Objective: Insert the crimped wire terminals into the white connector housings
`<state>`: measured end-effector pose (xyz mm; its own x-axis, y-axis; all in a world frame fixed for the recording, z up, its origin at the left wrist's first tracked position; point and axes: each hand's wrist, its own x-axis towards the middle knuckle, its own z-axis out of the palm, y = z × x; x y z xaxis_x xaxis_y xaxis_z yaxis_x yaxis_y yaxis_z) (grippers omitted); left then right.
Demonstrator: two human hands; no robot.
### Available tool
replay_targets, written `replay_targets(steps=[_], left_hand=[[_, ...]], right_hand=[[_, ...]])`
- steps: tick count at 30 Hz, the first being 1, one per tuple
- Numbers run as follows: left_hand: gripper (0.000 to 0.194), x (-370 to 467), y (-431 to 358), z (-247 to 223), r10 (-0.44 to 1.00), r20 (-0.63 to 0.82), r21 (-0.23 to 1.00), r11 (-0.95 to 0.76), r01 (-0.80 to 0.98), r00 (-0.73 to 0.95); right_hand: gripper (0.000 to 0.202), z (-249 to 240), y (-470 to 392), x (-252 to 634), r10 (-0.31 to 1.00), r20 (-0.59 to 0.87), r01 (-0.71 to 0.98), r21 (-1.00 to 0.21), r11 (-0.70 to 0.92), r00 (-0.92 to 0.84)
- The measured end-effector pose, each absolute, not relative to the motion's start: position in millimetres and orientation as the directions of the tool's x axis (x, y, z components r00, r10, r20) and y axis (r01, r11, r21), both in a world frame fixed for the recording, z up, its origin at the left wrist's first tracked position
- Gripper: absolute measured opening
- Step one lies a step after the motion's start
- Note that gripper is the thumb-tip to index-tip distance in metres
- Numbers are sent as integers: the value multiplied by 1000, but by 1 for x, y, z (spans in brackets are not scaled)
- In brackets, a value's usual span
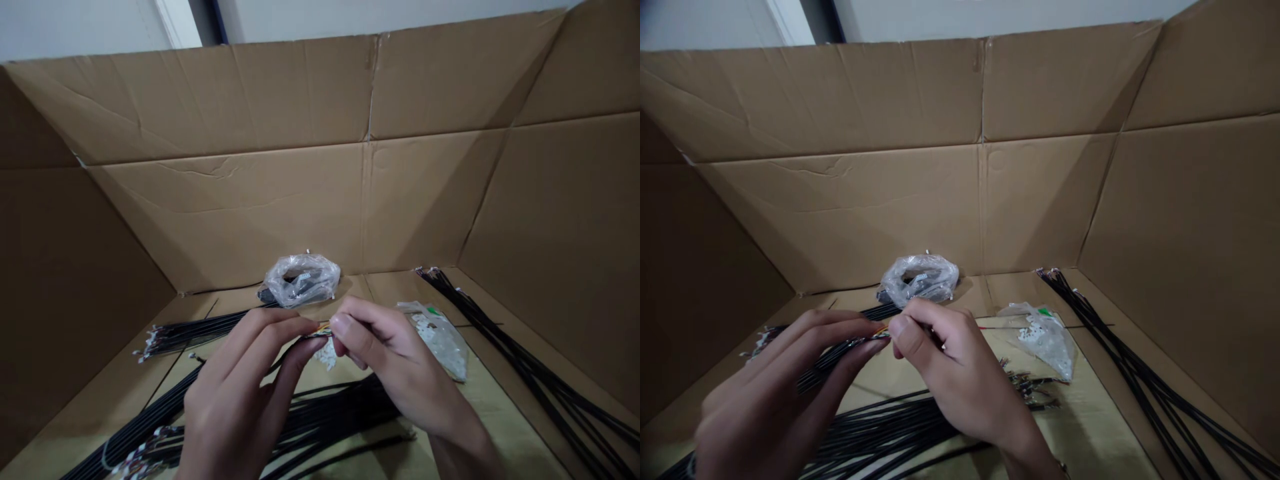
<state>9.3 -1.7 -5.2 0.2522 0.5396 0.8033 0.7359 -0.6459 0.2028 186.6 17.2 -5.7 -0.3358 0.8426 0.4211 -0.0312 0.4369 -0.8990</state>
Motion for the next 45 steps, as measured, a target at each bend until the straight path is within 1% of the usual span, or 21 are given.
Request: replay_targets(steps=[5, 8, 11, 13, 14, 17, 23, 29, 32, 36, 38, 40, 42, 45], left_hand=[[9, 5, 1, -8, 496, 820, 100, -617, 781, 286], [10, 2, 1, -11, 473, 829, 67, -615, 786, 300], [10, 1, -2, -11, 478, 828, 79, -618, 782, 294], [9, 2, -4, -8, 511, 804, 92, -613, 785, 305], [9, 3, -5, -7, 492, 818, 96, -629, 771, 299], [10, 6, -3, -3, 519, 795, 135, -657, 742, 315], [9, 4, 0, -4, 496, 807, 136, -684, 717, 321], [9, 4, -2, 2, 549, 791, 234, -679, 696, 269], [10, 5, -3, 1, 606, 763, 348, -678, 647, 224], [14, 2, -2, -6, 723, 674, 518, -610, 600, 153], [16, 2, -2, -7, 763, 640, 604, -572, 555, 90], [18, 5, -2, -7, 786, 618, 677, -539, 501, 11], [19, 7, -2, -6, 792, 608, 714, -522, 467, -44], [18, 11, -1, -6, 786, 617, 718, -548, 430, -29]], right_hand=[[35, -6, 19, 186, 839, 448, -43, -888, 458, -308], [35, -7, 19, 186, 842, 448, -56, -890, 453, -300], [35, -7, 19, 186, 844, 446, -56, -891, 451, -298], [36, -7, 19, 186, 845, 444, -56, -892, 449, -298], [36, -7, 19, 186, 846, 442, -57, -893, 447, -298], [36, -6, 18, 186, 847, 438, -59, -895, 442, -301], [37, -6, 18, 186, 848, 438, -52, -894, 444, -299], [37, -6, 19, 187, 845, 451, -67, -890, 452, -287], [36, -6, 19, 187, 850, 444, -83, -894, 439, -284], [37, -7, 21, 185, 865, 426, -103, -905, 414, -267], [39, -7, 22, 185, 869, 427, -112, -904, 412, -251], [36, -6, 22, 185, 879, 413, -109, -911, 399, -239], [31, -5, 22, 185, 886, 384, -85, -923, 376, -260], [39, -5, 21, 184, 850, 383, -43, -917, 395, -360]])
